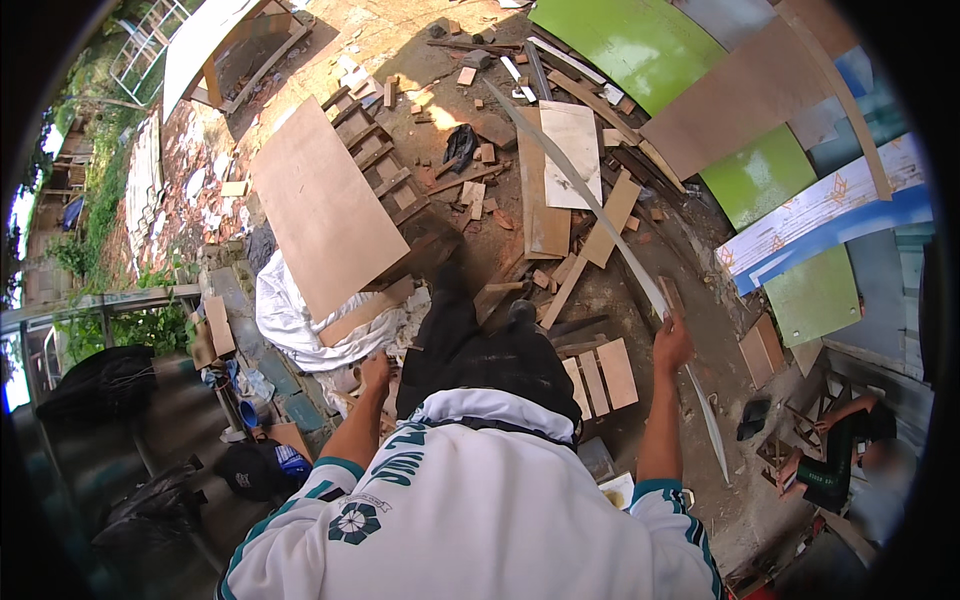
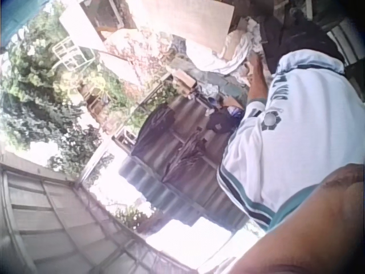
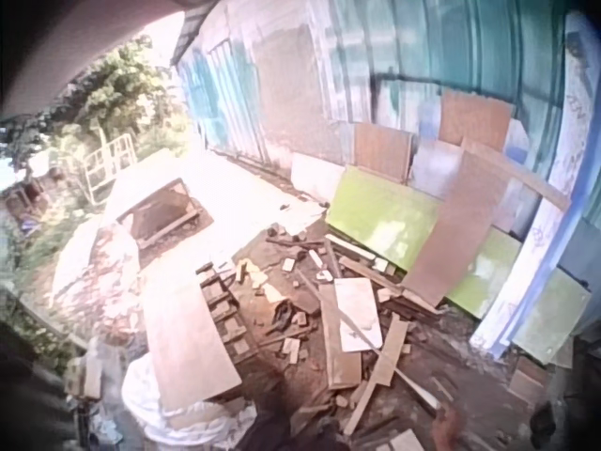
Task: The person hammers nails into a large wooden board, then picks up and places a white board on top of it. They adjust the boards and pick up a smaller wooden piece, placing it on top of the stack.
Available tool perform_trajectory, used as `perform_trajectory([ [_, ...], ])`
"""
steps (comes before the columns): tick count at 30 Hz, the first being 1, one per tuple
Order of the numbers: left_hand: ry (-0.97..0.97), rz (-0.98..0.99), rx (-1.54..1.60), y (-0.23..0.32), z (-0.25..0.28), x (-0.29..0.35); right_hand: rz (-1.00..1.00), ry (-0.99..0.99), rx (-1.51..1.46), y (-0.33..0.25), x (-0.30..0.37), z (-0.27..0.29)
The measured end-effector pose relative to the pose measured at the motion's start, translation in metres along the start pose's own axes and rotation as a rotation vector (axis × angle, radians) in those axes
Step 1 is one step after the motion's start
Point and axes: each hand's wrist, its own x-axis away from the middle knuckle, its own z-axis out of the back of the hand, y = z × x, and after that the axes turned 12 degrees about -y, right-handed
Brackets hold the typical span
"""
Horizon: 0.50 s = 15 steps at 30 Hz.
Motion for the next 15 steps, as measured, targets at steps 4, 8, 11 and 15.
perform_trajectory([
  [4,-0.011,-0.101,0.079,0.029,-0.018,-0.04,-0.022,-0.129,0.021,-0.016,0.003,-0.013],
  [8,-0.031,-0.195,-0.21,0.063,-0.053,-0.09,0.008,-0.168,0.023,-0.034,0.004,-0.042],
  [11,0.026,-0.277,-0.57,0.074,-0.066,-0.147,0.019,-0.216,0.007,-0.052,0.005,-0.076],
  [15,0.052,-0.345,-0.704,0.103,-0.09,-0.204,0.011,-0.296,0.074,-0.073,-0.002,-0.108],
])
